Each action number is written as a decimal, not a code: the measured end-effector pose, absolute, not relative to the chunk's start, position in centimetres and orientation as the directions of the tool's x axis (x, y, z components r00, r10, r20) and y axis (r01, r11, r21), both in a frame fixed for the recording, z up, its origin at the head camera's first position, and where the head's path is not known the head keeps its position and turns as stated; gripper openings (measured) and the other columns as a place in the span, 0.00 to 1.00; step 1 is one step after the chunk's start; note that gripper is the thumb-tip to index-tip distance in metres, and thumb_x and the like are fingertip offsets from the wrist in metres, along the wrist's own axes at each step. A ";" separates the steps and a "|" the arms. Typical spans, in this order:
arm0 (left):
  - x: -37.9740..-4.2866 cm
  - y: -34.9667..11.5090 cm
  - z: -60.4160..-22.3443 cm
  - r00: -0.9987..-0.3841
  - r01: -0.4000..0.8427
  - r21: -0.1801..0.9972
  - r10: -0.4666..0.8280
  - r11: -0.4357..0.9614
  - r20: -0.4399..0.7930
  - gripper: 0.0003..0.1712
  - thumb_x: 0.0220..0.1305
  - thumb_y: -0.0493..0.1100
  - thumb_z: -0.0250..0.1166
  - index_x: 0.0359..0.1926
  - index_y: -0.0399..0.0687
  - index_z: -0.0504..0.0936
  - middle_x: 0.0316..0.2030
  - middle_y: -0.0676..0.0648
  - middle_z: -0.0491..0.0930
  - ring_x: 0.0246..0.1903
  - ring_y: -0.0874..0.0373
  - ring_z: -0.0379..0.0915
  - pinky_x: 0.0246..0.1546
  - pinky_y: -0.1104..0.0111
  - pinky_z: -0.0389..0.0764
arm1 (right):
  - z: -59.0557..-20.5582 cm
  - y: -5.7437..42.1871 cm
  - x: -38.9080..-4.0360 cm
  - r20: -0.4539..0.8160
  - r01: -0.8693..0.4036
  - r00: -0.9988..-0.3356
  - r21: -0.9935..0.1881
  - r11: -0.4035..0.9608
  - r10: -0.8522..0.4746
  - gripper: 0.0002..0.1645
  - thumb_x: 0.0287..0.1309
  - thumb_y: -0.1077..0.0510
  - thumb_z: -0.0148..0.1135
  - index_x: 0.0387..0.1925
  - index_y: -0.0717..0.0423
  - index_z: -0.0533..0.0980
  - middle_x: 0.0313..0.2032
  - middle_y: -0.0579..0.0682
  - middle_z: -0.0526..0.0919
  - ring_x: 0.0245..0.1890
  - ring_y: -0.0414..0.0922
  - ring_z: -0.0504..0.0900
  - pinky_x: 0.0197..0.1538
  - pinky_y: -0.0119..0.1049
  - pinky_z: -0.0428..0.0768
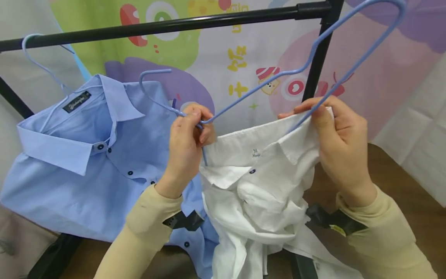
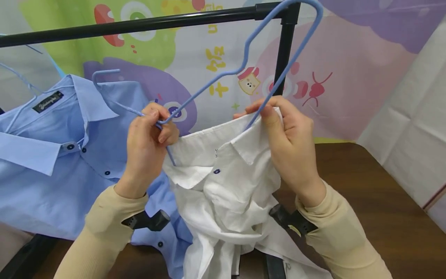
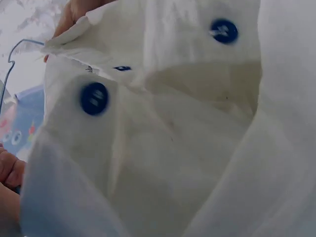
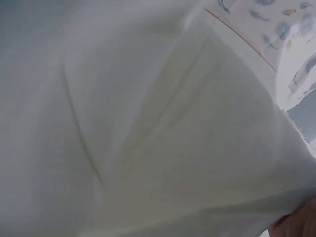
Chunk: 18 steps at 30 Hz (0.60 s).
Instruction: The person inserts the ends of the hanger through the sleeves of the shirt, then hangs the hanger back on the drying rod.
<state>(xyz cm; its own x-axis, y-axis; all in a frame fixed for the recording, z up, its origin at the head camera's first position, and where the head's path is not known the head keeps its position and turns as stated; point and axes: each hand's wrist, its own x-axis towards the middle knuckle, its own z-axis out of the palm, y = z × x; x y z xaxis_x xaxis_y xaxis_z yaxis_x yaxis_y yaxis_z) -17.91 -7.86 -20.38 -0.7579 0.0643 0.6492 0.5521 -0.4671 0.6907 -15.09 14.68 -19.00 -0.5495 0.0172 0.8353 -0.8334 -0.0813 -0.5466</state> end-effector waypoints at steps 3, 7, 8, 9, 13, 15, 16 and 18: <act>-17.4 -8.0 -19.9 -0.714 0.626 0.685 0.081 -0.373 0.696 0.14 0.64 0.35 0.41 0.28 0.46 0.71 0.11 0.55 0.58 0.12 0.63 0.50 0.16 0.72 0.50 | -18.3 15.1 -15.2 0.839 -0.839 -0.539 -0.526 -0.141 0.079 0.14 0.61 0.67 0.49 0.32 0.80 0.72 0.30 0.61 0.83 0.30 0.50 0.84 0.34 0.31 0.79; -16.7 -8.5 -19.4 -0.633 0.737 0.637 0.098 -0.228 0.768 0.11 0.65 0.36 0.43 0.32 0.42 0.73 0.13 0.52 0.59 0.12 0.61 0.53 0.15 0.71 0.54 | -18.0 15.8 -15.4 0.820 -0.820 -0.551 -0.500 -0.277 0.152 0.17 0.62 0.66 0.48 0.33 0.85 0.69 0.30 0.66 0.80 0.31 0.55 0.84 0.30 0.34 0.80; -16.6 -8.6 -19.3 -0.614 0.759 0.620 0.099 -0.199 0.783 0.11 0.65 0.36 0.44 0.33 0.40 0.73 0.13 0.51 0.58 0.12 0.60 0.53 0.15 0.71 0.55 | -18.0 15.9 -15.5 0.814 -0.814 -0.558 -0.499 -0.299 0.162 0.18 0.62 0.66 0.48 0.34 0.86 0.68 0.29 0.67 0.80 0.31 0.56 0.83 0.30 0.35 0.80; -16.5 -8.8 -19.2 -0.592 0.781 0.600 0.100 -0.174 0.800 0.10 0.64 0.35 0.44 0.34 0.37 0.72 0.13 0.51 0.58 0.12 0.60 0.54 0.16 0.71 0.57 | -18.0 15.9 -15.5 0.809 -0.809 -0.562 -0.497 -0.313 0.169 0.18 0.62 0.66 0.48 0.34 0.87 0.68 0.29 0.67 0.79 0.32 0.57 0.83 0.30 0.36 0.80; -16.3 -9.0 -19.3 -0.546 0.821 0.557 0.109 -0.127 0.831 0.09 0.63 0.34 0.44 0.35 0.30 0.68 0.11 0.51 0.57 0.13 0.60 0.53 0.17 0.71 0.56 | -17.9 16.0 -15.5 0.796 -0.802 -0.573 -0.497 -0.332 0.193 0.19 0.63 0.65 0.48 0.36 0.86 0.70 0.32 0.68 0.78 0.33 0.58 0.83 0.33 0.38 0.81; -16.3 -9.1 -19.5 -0.542 0.828 0.551 0.106 -0.102 0.834 0.09 0.63 0.34 0.45 0.35 0.28 0.67 0.12 0.50 0.59 0.13 0.60 0.54 0.17 0.72 0.56 | -17.8 16.0 -15.6 0.793 -0.802 -0.574 -0.494 -0.336 0.206 0.18 0.63 0.65 0.48 0.36 0.85 0.70 0.34 0.69 0.78 0.34 0.58 0.83 0.36 0.39 0.80; -16.2 -9.1 -19.6 -0.547 0.827 0.556 0.104 -0.087 0.831 0.09 0.62 0.34 0.45 0.35 0.29 0.68 0.12 0.50 0.61 0.14 0.60 0.55 0.17 0.72 0.56 | -17.7 16.0 -15.6 0.789 -0.801 -0.575 -0.491 -0.341 0.216 0.18 0.63 0.65 0.48 0.36 0.85 0.71 0.34 0.69 0.79 0.34 0.58 0.83 0.37 0.40 0.80; -16.1 -9.1 -19.7 -0.561 0.823 0.567 0.093 -0.046 0.822 0.08 0.61 0.34 0.46 0.35 0.30 0.69 0.14 0.50 0.65 0.15 0.60 0.58 0.17 0.72 0.59 | -17.6 16.0 -15.7 0.780 -0.802 -0.578 -0.488 -0.344 0.240 0.18 0.63 0.65 0.47 0.35 0.84 0.71 0.35 0.69 0.79 0.35 0.58 0.83 0.37 0.40 0.80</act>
